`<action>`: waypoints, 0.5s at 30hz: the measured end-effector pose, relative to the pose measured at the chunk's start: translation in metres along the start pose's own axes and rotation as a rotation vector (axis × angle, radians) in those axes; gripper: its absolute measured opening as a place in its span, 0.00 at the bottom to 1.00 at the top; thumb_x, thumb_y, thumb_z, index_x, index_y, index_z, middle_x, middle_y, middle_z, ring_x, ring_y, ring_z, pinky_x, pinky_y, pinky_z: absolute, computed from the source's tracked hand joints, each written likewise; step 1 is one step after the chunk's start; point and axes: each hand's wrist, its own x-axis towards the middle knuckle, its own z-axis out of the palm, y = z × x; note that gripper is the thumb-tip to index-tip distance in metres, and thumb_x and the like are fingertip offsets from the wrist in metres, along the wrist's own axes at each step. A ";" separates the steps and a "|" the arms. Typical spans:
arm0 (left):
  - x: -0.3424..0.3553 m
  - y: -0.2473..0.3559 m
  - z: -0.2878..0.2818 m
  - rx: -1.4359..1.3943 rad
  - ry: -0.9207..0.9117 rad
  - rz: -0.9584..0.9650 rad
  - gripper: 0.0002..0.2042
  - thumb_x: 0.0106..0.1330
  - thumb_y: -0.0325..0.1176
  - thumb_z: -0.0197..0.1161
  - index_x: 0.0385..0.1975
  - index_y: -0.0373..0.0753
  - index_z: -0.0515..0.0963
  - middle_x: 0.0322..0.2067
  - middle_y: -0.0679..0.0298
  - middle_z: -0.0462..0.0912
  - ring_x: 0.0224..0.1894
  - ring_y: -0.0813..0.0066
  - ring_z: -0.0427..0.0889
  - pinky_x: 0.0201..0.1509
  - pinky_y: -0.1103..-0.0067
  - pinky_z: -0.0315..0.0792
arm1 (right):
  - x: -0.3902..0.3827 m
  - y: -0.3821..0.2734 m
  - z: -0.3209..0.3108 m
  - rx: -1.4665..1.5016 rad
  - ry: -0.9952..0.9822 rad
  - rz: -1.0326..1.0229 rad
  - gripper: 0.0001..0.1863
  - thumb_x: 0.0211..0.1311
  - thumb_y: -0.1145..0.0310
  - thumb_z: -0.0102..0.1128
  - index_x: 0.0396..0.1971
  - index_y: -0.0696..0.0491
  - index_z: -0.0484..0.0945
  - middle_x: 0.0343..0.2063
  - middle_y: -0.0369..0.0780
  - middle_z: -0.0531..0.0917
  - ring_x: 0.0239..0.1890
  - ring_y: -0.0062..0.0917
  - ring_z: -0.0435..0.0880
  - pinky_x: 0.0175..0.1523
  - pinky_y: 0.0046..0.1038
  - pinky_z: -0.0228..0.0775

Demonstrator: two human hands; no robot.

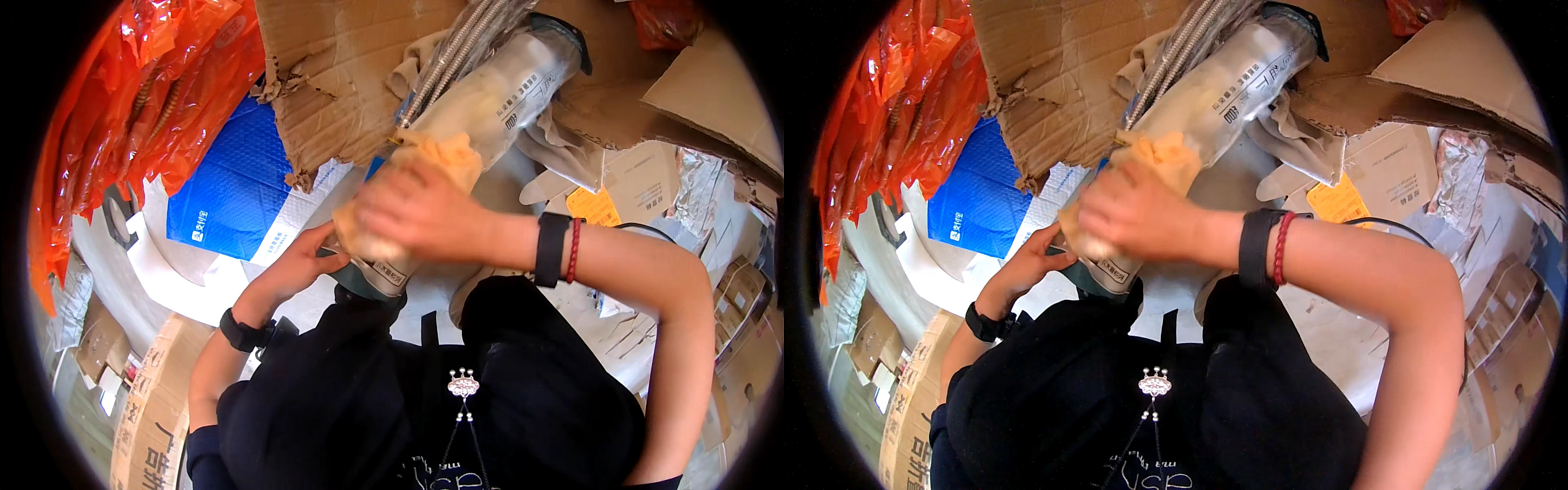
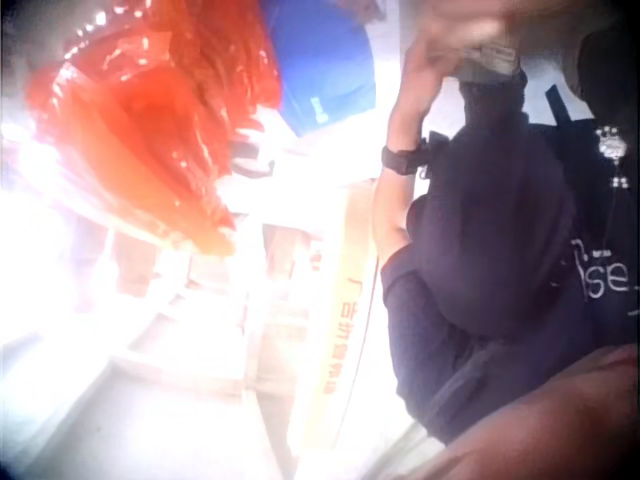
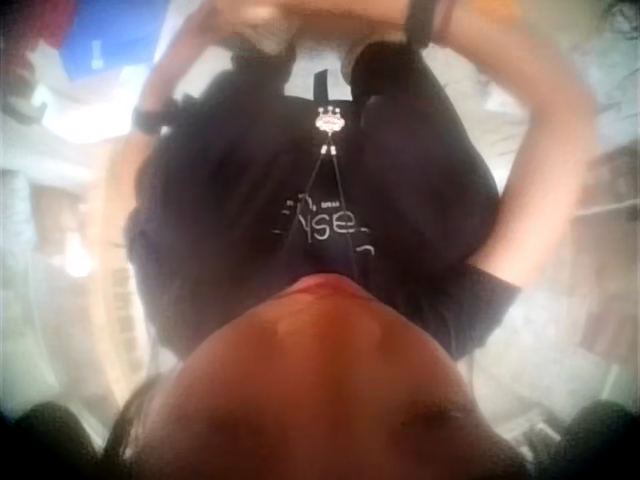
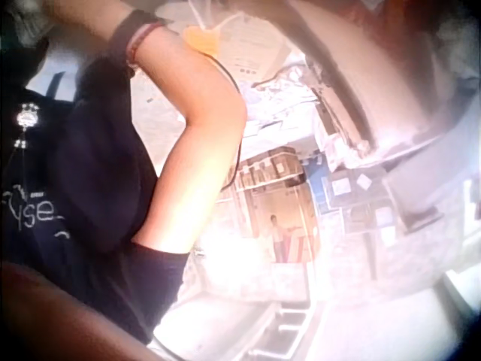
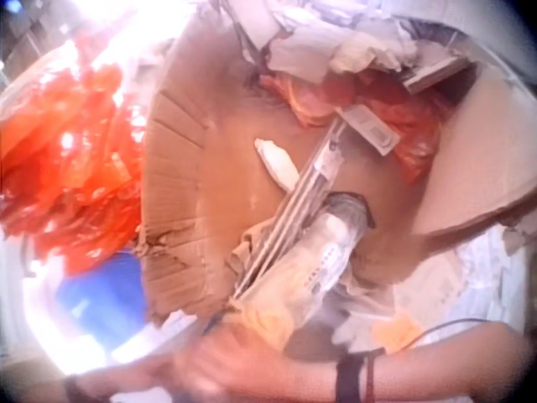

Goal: The person wipes down several packaged items, including long metal tubes and various items in plastic bags, using a cloth before placing them into a cardboard box.

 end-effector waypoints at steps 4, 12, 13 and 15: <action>0.001 -0.008 0.005 -0.031 0.002 -0.020 0.29 0.58 0.27 0.59 0.61 0.36 0.59 0.50 0.64 0.72 0.52 0.77 0.68 0.57 0.80 0.62 | 0.004 0.040 -0.012 -0.090 -0.157 0.155 0.12 0.43 0.64 0.58 0.32 0.47 0.77 0.35 0.35 0.75 0.39 0.28 0.72 0.43 0.32 0.63; 0.001 -0.002 -0.001 0.028 -0.003 -0.017 0.26 0.60 0.28 0.59 0.59 0.33 0.61 0.45 0.65 0.74 0.46 0.79 0.69 0.54 0.82 0.63 | -0.011 0.107 -0.039 -0.305 -0.081 0.368 0.16 0.37 0.71 0.63 0.33 0.44 0.79 0.32 0.35 0.74 0.39 0.32 0.72 0.41 0.32 0.67; 0.000 -0.001 -0.001 0.067 0.010 -0.004 0.26 0.60 0.28 0.59 0.58 0.33 0.61 0.45 0.66 0.75 0.46 0.80 0.69 0.53 0.82 0.63 | -0.012 0.112 -0.041 -0.324 -0.085 0.383 0.18 0.36 0.71 0.64 0.34 0.43 0.79 0.32 0.35 0.74 0.40 0.32 0.72 0.41 0.33 0.68; -0.001 -0.001 -0.002 0.098 0.024 0.011 0.25 0.60 0.28 0.59 0.58 0.33 0.61 0.44 0.66 0.75 0.45 0.81 0.69 0.53 0.83 0.63 | -0.013 0.125 -0.053 -0.357 -0.121 0.417 0.18 0.36 0.71 0.64 0.34 0.43 0.79 0.32 0.36 0.74 0.39 0.33 0.73 0.40 0.33 0.70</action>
